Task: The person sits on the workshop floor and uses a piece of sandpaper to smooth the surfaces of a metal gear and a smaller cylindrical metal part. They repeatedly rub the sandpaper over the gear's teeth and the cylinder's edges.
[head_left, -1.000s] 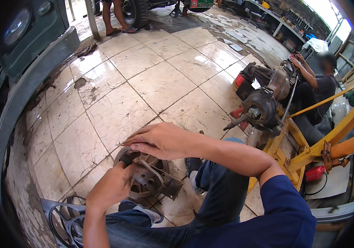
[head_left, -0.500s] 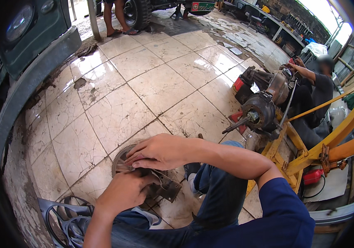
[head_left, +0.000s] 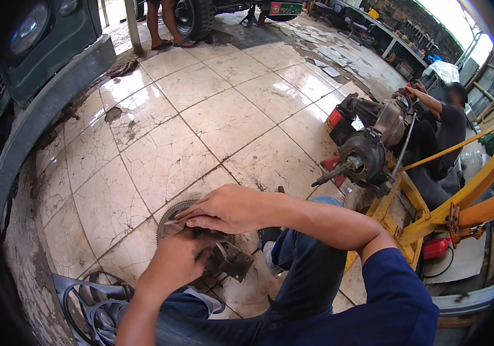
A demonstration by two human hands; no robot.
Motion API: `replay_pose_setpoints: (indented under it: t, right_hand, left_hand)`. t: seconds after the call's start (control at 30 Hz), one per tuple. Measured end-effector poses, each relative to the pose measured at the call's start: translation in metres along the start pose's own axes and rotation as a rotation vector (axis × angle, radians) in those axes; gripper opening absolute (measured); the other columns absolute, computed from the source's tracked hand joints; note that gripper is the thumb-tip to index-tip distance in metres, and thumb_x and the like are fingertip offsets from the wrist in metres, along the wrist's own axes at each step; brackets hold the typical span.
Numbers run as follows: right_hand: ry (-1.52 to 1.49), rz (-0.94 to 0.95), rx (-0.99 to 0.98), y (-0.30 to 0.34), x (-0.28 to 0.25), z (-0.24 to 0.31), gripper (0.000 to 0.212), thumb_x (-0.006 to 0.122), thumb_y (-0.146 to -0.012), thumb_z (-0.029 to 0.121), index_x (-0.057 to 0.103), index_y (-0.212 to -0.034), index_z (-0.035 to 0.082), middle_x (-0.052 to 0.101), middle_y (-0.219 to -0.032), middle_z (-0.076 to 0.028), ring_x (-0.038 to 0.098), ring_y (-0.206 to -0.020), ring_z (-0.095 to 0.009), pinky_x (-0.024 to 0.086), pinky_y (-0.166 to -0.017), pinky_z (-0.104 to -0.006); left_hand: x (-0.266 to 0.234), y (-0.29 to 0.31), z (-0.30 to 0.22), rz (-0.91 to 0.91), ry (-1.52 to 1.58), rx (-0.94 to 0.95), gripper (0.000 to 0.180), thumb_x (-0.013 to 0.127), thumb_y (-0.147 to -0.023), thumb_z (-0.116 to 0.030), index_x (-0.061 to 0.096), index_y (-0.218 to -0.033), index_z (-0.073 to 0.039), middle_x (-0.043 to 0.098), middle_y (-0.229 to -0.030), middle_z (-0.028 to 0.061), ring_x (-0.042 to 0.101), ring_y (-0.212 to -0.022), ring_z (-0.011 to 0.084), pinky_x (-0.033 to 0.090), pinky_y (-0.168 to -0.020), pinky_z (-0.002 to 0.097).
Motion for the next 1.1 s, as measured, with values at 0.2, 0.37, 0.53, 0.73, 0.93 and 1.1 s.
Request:
replay_pose_setpoints:
  t: [0.2, 0.37, 0.53, 0.73, 0.93, 1.1]
  right_hand:
    - [0.024, -0.042, 0.009, 0.001, -0.004, 0.002, 0.037, 0.052, -0.104, 0.028, 0.066, -0.126, 0.002, 0.071, -0.111, -0.019, 0.068, -0.093, -0.039, 0.055, -0.079, -0.0436]
    - [0.059, -0.018, -0.039, -0.001, 0.000, 0.002, 0.037, 0.052, -0.104, 0.028, 0.066, -0.126, 0.002, 0.071, -0.109, -0.019, 0.068, -0.092, -0.039, 0.055, -0.077, -0.0434]
    - [0.101, -0.038, 0.017, -0.001, -0.008, 0.003, 0.038, 0.052, -0.104, 0.027, 0.064, -0.129, 0.002, 0.071, -0.109, -0.020, 0.068, -0.091, -0.039, 0.055, -0.078, -0.0433]
    - [0.046, -0.053, -0.031, -0.003, 0.001, 0.001, 0.039, 0.051, -0.105, 0.027, 0.062, -0.131, 0.000, 0.067, -0.125, -0.019, 0.065, -0.112, -0.035, 0.054, -0.092, -0.0412]
    - [-0.010, -0.110, -0.036, -0.004, -0.002, 0.004, 0.039, 0.052, -0.104, 0.026, 0.062, -0.132, 0.000, 0.065, -0.131, -0.017, 0.063, -0.117, -0.035, 0.052, -0.096, -0.0415]
    - [-0.004, -0.039, -0.033, -0.002, 0.002, 0.006, 0.039, 0.052, -0.104, 0.028, 0.062, -0.132, 0.002, 0.065, -0.129, -0.017, 0.064, -0.114, -0.036, 0.053, -0.094, -0.0422]
  left_hand:
    - [-0.009, -0.005, -0.002, -0.022, 0.067, -0.075, 0.024, 0.069, -0.086, -0.011, 0.074, -0.110, -0.008, 0.071, -0.100, 0.0177, 0.068, -0.093, 0.0374, 0.054, -0.085, 0.0434]
    - [-0.006, -0.006, -0.014, 0.005, 0.031, -0.034, 0.022, 0.069, -0.088, -0.011, 0.073, -0.109, -0.006, 0.071, -0.094, 0.0183, 0.068, -0.091, 0.0379, 0.054, -0.083, 0.0416]
    - [-0.016, -0.002, 0.010, -0.039, 0.029, -0.205, 0.021, 0.068, -0.091, -0.019, 0.073, -0.108, -0.009, 0.070, -0.101, 0.0204, 0.066, -0.094, 0.0392, 0.053, -0.081, 0.0468]
    - [-0.006, -0.005, -0.007, -0.095, -0.013, -0.044, 0.021, 0.071, -0.088, -0.013, 0.070, -0.105, -0.001, 0.069, -0.094, 0.0216, 0.068, -0.081, 0.0382, 0.054, -0.073, 0.0430]
    - [-0.012, -0.003, 0.007, -0.083, 0.098, -0.233, 0.023, 0.073, -0.088, -0.021, 0.073, -0.103, -0.004, 0.070, -0.098, 0.0211, 0.066, -0.091, 0.0408, 0.053, -0.079, 0.0461]
    - [-0.011, -0.004, -0.003, -0.031, 0.060, -0.109, 0.024, 0.074, -0.087, -0.019, 0.072, -0.103, -0.001, 0.071, -0.095, 0.0213, 0.069, -0.083, 0.0375, 0.054, -0.072, 0.0413]
Point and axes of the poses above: each hand's wrist, its own y-axis away from the middle knuckle, its own x-axis out of the palm, z = x × y, the point moved 4 cm from there along -y, towards the middle knuckle
